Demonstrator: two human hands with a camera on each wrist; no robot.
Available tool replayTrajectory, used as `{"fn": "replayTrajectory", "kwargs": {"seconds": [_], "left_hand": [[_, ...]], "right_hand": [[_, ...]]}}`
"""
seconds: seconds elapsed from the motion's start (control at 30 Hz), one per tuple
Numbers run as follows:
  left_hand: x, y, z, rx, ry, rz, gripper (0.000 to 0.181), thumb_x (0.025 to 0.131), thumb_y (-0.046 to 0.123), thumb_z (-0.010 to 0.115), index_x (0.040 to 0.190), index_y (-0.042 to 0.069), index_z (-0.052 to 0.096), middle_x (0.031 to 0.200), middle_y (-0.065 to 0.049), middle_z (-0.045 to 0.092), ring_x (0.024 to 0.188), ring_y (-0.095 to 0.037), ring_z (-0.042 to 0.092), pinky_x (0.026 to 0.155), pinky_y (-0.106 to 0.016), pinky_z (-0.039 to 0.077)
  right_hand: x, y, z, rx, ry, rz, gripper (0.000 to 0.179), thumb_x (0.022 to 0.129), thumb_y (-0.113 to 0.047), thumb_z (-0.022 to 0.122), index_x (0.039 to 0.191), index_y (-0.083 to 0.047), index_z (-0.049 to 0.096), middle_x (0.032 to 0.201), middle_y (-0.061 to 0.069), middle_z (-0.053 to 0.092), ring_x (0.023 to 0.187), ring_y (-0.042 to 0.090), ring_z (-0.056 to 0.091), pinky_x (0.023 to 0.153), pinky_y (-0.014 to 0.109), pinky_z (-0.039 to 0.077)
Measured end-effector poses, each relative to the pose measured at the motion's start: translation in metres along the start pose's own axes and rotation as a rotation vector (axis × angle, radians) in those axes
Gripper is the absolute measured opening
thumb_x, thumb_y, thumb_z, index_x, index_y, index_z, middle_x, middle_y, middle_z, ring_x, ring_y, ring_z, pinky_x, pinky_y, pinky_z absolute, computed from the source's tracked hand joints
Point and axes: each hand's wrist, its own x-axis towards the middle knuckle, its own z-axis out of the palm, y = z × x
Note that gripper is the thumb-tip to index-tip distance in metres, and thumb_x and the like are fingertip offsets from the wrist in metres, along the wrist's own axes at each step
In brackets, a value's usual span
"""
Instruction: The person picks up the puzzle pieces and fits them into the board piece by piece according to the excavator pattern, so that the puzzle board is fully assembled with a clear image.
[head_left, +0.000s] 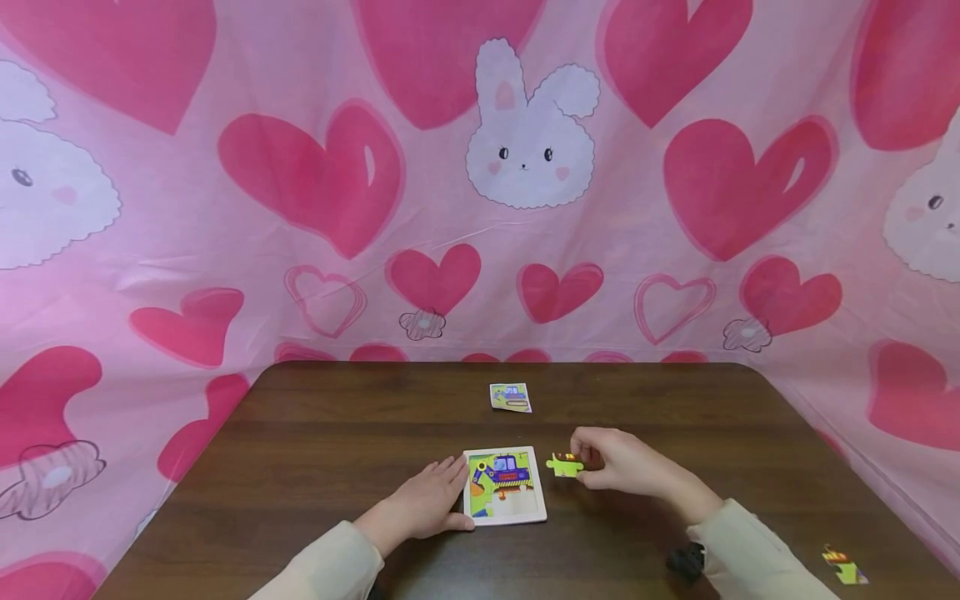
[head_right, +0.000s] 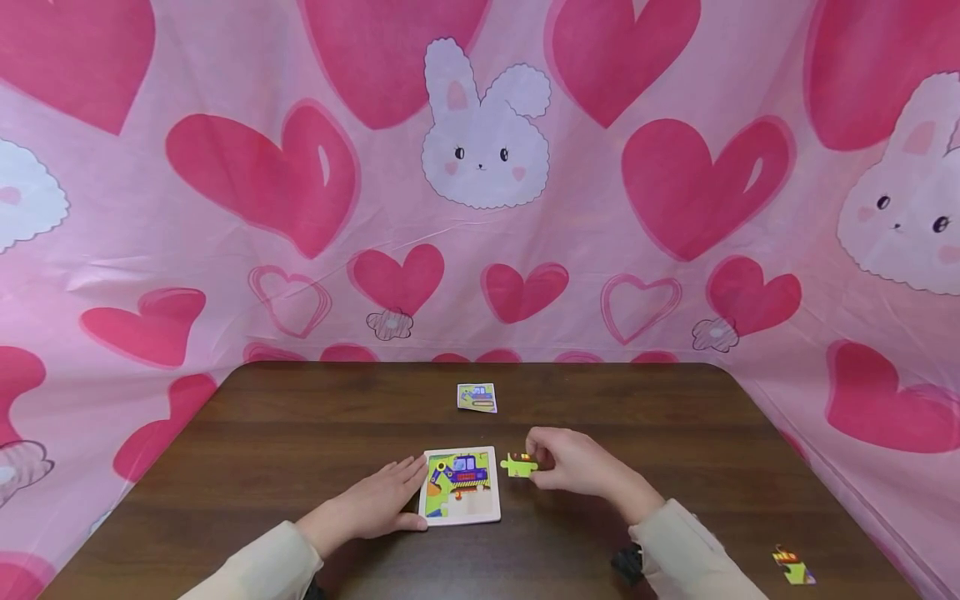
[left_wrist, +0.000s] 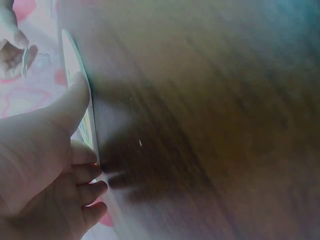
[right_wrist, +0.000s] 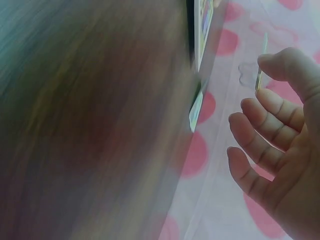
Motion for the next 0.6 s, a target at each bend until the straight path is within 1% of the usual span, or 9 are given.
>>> {"fn": "replayTrajectory", "kwargs": {"seconds": [0.17, 0.37, 0.6], "left_hand": [[-0.001, 0.000, 0.000, 0.002, -0.002, -0.006, 0.077, 0.083, 0.053, 0.058, 0.136, -0.001, 0.041, 0.142, -0.015, 0.036, 0.130, -0.030, 0.032, 0.103, -0.041, 0.029], [-0.001, 0.000, 0.000, 0.006, 0.003, 0.001, 0.077, 0.083, 0.052, 0.058, 0.135, -0.002, 0.042, 0.142, -0.016, 0.037, 0.129, -0.031, 0.033, 0.103, -0.042, 0.030], [0.000, 0.000, 0.001, 0.016, 0.009, 0.009, 0.077, 0.084, 0.053, 0.057, 0.135, -0.003, 0.042, 0.141, -0.017, 0.037, 0.129, -0.031, 0.033, 0.103, -0.042, 0.030]], "right_hand": [[0.014, -0.010, 0.012, -0.004, -0.011, -0.039, 0.025, 0.074, -0.015, 0.075, 0.085, -0.019, 0.054, 0.070, -0.009, 0.049, 0.064, 0.007, 0.047, 0.056, 0.022, 0.042], [0.027, -0.023, 0.026, -0.001, -0.047, -0.069, 0.024, 0.074, -0.017, 0.075, 0.084, -0.018, 0.053, 0.069, -0.008, 0.049, 0.063, 0.006, 0.046, 0.055, 0.021, 0.040], [0.036, -0.037, 0.043, 0.009, -0.095, -0.068, 0.022, 0.073, -0.019, 0.073, 0.083, -0.018, 0.053, 0.065, -0.008, 0.048, 0.058, 0.003, 0.042, 0.050, 0.020, 0.036]]}}
